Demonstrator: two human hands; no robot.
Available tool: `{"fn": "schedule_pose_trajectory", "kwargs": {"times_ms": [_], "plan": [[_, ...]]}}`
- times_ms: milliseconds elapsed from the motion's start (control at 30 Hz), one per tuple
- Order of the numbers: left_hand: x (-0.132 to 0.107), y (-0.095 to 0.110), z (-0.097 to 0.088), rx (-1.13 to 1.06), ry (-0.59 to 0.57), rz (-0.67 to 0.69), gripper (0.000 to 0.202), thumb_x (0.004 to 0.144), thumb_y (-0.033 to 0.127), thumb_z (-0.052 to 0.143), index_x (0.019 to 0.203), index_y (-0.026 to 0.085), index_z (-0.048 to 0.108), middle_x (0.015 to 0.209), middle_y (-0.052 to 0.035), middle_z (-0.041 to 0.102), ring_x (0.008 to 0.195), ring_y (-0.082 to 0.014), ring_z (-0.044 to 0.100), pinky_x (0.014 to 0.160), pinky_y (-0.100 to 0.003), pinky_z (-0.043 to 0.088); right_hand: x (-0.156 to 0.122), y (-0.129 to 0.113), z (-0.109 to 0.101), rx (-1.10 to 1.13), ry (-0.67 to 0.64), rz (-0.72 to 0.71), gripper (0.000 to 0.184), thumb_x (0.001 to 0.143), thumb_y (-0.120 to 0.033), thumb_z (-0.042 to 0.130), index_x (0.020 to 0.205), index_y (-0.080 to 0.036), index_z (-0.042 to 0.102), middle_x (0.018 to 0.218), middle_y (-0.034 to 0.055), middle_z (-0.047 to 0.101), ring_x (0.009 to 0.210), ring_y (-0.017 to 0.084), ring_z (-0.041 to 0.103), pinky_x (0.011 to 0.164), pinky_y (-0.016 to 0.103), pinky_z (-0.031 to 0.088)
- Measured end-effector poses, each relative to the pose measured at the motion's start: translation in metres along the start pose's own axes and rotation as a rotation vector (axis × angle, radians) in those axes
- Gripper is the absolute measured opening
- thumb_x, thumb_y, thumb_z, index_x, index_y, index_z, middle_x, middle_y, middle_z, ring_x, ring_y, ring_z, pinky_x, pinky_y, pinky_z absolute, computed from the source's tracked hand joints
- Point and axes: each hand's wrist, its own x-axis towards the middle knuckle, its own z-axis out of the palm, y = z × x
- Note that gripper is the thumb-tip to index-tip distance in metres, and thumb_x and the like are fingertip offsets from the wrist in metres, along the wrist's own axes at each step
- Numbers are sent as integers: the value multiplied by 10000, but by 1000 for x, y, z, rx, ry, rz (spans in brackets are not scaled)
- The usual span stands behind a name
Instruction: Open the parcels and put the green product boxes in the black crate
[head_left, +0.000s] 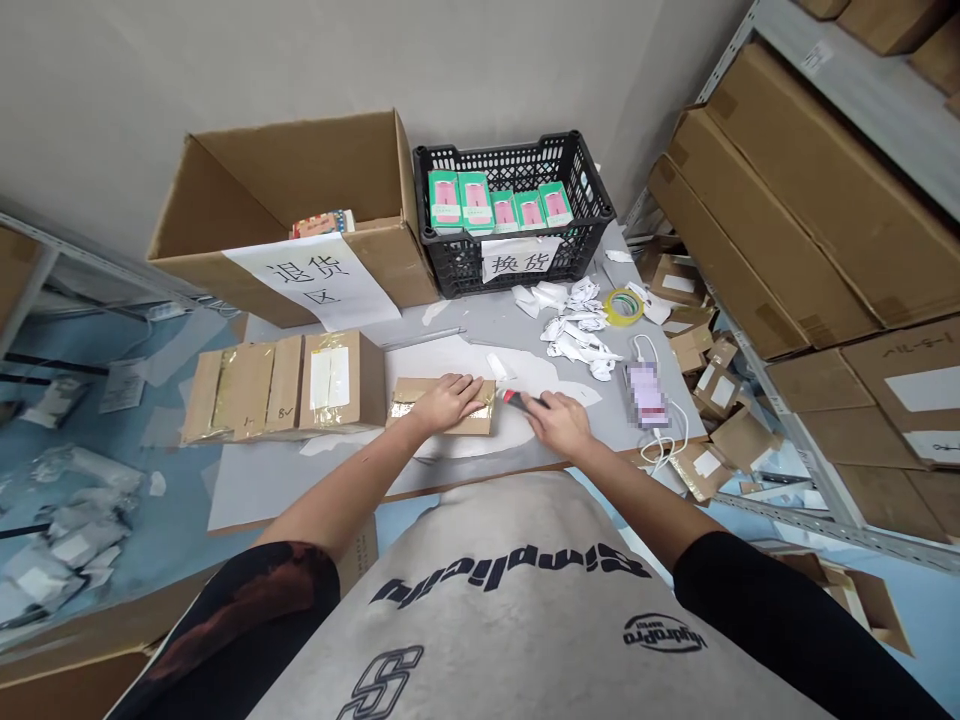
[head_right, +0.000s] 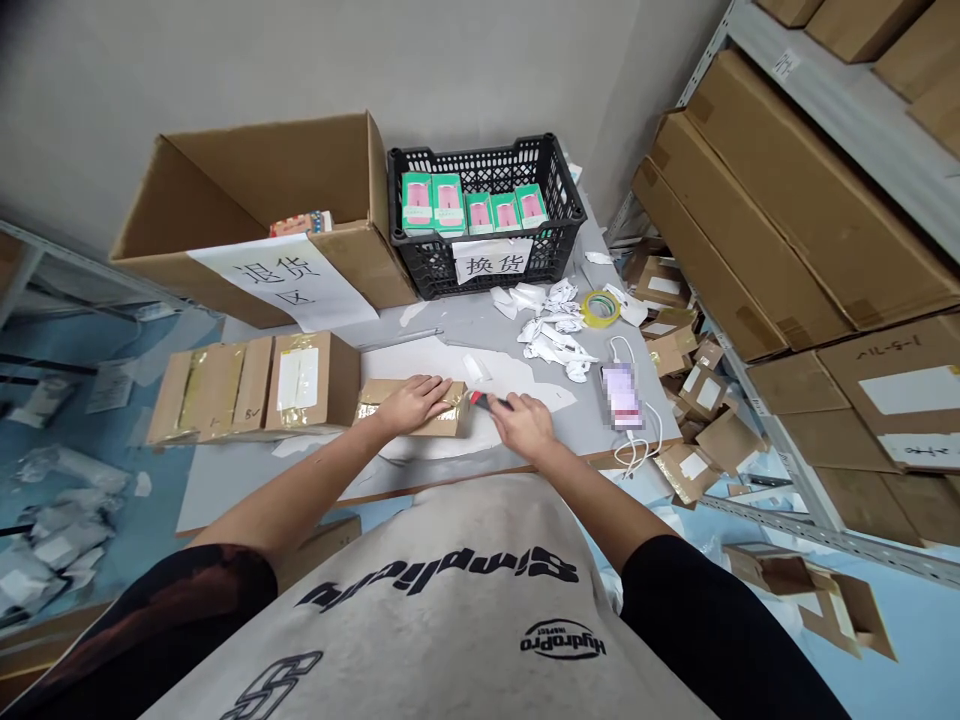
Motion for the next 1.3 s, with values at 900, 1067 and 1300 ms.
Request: {"fn": "schedule_pose_trajectory", "kwargs": {"times_ms": [900, 1067, 1300], "plan": [[19, 4, -19, 87, -151, -96, 495, 1028, 459, 285, 1279, 117, 541, 1043, -161, 690, 925, -252, 676, 823, -387, 497, -9, -27, 7, 187, -52, 99, 446, 961, -456, 476, 1382, -329, 549, 1039, 65, 682, 874, 204, 643, 758, 280, 444], [19, 6, -19, 59, -141, -116, 483, 1025, 460, 305, 1273, 120, 541, 1036, -165, 691, 931, -256, 679, 820, -386, 499, -12, -42, -2, 57, -64, 128, 450, 963, -437, 458, 1381, -302, 554, 1012, 108, 677, 859, 230, 624, 717, 298, 404], [18, 9, -12, -6, -109, -180, 488, 1020, 469, 320, 1297, 123, 524, 1096, -194, 674, 970, -272, 681, 842, -399, 498, -11, -49, -6, 3, -43, 161, 439, 968, -433, 444, 1373, -304, 550, 1011, 114, 674, 839, 230, 607, 676, 304, 372]]}}
